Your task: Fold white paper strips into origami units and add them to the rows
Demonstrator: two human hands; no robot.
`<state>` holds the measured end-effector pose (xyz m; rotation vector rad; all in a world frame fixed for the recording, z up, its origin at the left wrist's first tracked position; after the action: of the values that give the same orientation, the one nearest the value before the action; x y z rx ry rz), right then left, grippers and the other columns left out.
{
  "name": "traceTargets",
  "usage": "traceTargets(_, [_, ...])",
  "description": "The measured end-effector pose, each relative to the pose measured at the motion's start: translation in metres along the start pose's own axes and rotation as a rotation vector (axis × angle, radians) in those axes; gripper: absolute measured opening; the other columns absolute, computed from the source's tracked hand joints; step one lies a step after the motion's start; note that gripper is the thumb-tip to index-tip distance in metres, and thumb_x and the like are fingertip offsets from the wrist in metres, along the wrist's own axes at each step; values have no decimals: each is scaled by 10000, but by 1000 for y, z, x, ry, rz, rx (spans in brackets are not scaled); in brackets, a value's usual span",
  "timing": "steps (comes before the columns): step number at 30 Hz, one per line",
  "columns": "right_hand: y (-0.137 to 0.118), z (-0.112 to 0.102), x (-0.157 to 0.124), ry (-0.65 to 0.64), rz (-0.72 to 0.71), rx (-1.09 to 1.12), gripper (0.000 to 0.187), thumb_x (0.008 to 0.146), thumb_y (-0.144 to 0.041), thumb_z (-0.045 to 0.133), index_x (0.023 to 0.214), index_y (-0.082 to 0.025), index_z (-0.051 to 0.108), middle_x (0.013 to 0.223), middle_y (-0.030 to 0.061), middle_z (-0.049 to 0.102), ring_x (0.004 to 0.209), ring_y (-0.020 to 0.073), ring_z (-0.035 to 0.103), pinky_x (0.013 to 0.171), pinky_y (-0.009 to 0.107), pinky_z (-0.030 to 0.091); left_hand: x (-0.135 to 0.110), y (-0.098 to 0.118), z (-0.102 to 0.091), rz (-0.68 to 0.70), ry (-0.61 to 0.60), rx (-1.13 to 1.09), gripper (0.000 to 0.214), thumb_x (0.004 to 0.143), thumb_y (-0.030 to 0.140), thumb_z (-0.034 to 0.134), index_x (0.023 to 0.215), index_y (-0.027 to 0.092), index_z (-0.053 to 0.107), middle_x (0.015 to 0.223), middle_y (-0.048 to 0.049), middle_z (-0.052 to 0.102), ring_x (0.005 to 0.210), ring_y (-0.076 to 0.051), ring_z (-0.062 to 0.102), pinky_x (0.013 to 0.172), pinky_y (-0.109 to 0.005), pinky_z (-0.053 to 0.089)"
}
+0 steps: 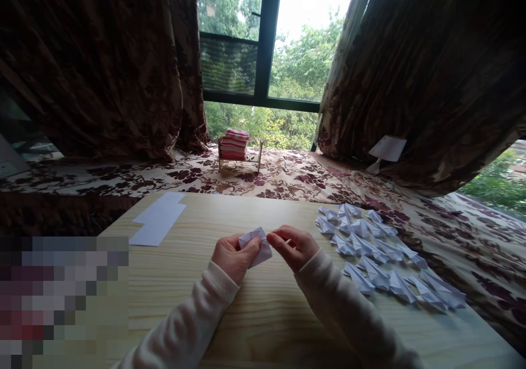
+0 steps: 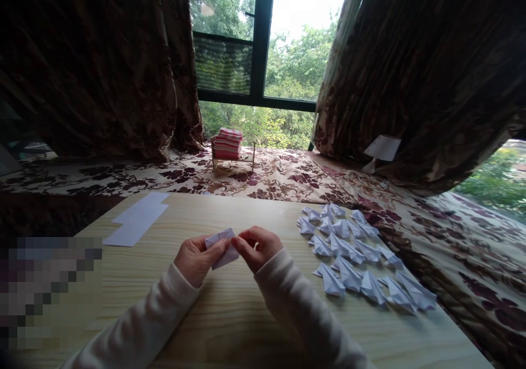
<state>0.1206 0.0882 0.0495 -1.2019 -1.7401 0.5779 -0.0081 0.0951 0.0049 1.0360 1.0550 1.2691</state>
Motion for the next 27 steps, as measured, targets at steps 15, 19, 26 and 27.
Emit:
traceTargets(15, [22, 8, -3, 142, 199, 304, 231, 647, -348, 551, 543, -146, 511, 466, -35, 446, 443, 79, 362, 436, 218, 296, 5, -19, 1, -153, -32, -143, 364, 460, 346, 766, 707, 87, 703, 616, -61, 672, 571, -131, 581, 541, -218, 472])
traceTargets(19, [25, 12, -7, 227, 215, 342, 249, 659, -364, 559, 529, -159, 504, 411, -57, 403, 390, 67, 342, 388, 208, 278, 4, -31, 3, -283, -29, -321, 336, 435, 331, 787, 658, 99, 688, 582, -36, 652, 511, -94, 556, 463, -186, 461])
traceTargets(26, [4, 4, -7, 193, 76, 98, 195, 713, -318, 534, 657, -145, 604, 545, 10, 556, 486, 108, 493, 405, 204, 383, 12, -26, -14, -177, 78, -271, 298, 415, 295, 794, 611, 103, 678, 536, -17, 639, 511, -97, 556, 499, -199, 460])
traceTargets(27, [-4, -3, -7, 220, 8, 47, 168, 707, -287, 542, 766, -150, 620, 648, 34, 599, 575, 131, 540, 443, 211, 419, 13, -22, -17, -137, 79, -207, 309, 422, 310, 788, 616, 95, 682, 529, -21, 638, 504, -98, 553, 494, -198, 450])
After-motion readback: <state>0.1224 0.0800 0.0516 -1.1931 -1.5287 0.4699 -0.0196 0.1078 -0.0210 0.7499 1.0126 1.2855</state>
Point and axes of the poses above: each hand's wrist, its own x-axis towards the middle knuckle, its own z-axis out of the palm, y = z × x, the point moved 10 cm from there along x, towards the middle knuckle
